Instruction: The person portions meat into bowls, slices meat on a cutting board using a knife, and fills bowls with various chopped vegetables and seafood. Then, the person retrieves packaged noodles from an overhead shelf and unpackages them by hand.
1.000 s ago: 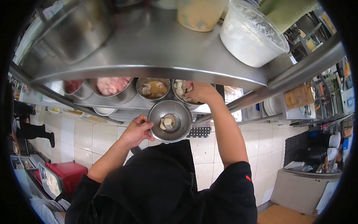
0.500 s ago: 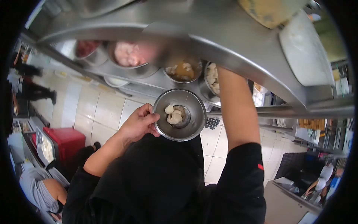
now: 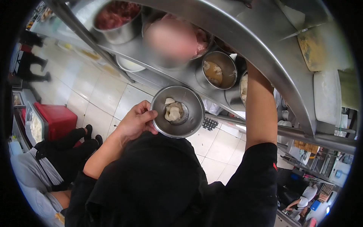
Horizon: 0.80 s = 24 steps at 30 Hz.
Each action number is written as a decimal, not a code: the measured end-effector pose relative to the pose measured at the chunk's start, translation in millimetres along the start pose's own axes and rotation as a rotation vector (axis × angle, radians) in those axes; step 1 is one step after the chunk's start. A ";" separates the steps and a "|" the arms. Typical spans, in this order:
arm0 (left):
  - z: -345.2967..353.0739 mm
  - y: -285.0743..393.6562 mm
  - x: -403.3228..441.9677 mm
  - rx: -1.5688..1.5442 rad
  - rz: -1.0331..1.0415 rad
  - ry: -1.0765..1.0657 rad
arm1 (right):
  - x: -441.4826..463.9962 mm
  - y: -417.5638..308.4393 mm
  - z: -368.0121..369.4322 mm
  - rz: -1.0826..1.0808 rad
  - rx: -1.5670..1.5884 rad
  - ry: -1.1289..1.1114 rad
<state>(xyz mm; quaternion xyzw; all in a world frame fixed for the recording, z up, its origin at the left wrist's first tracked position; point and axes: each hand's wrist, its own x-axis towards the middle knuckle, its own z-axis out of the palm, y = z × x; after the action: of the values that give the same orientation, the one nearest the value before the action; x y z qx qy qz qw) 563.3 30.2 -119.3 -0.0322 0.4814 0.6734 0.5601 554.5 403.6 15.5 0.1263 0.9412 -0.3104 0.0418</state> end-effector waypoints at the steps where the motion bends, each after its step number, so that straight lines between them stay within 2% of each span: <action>1: -4.3 2.1 1.7 -0.006 -0.004 -0.009 | 2.0 21.7 1.1 -0.020 0.195 0.061; 2: -8.6 4.3 3.5 -0.011 -0.009 -0.019 | 4.1 43.5 2.1 -0.052 0.388 0.118; 3: -11.2 7.7 4.8 -0.021 -0.012 -0.024 | 12.5 91.1 16.2 -0.080 0.563 0.270; 5: -14.6 13.9 8.6 0.015 -0.011 -0.017 | -9.4 48.1 25.7 0.050 0.398 0.445; 8: -12.1 22.2 13.8 0.034 0.012 -0.023 | -44.2 -15.9 41.6 0.193 0.468 -0.058; 10: -5.1 24.7 20.3 0.037 0.025 -0.027 | -58.5 -43.7 59.0 0.121 0.526 -0.173; 11: -3.7 23.7 23.7 0.022 0.025 -0.031 | -47.6 -39.6 49.2 0.073 0.369 -0.073; 12: -4.1 20.8 23.4 0.027 0.022 -0.025 | -27.3 -20.6 37.3 0.163 0.450 0.042; 14: -2.0 19.9 23.6 0.042 0.040 -0.008 | 20.9 63.8 -3.8 0.031 0.080 0.329; 16: -3.4 22.3 12.1 0.114 0.016 0.039 | 72.5 119.0 -38.8 0.066 -0.279 0.486; 19: -13.8 6.9 -2.9 0.107 0.005 0.126 | 145.4 169.0 -55.5 0.192 -0.504 0.337; 24: -25.6 -30.1 -22.7 0.006 0.010 0.268 | 210.0 182.1 -26.2 0.262 -0.604 0.073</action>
<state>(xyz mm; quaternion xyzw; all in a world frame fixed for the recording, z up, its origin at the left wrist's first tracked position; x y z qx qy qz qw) 582.7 -6.5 -138.1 -0.1178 0.5542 0.6642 0.4877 399.9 604.9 -100.9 0.2392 0.9674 -0.0046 0.0833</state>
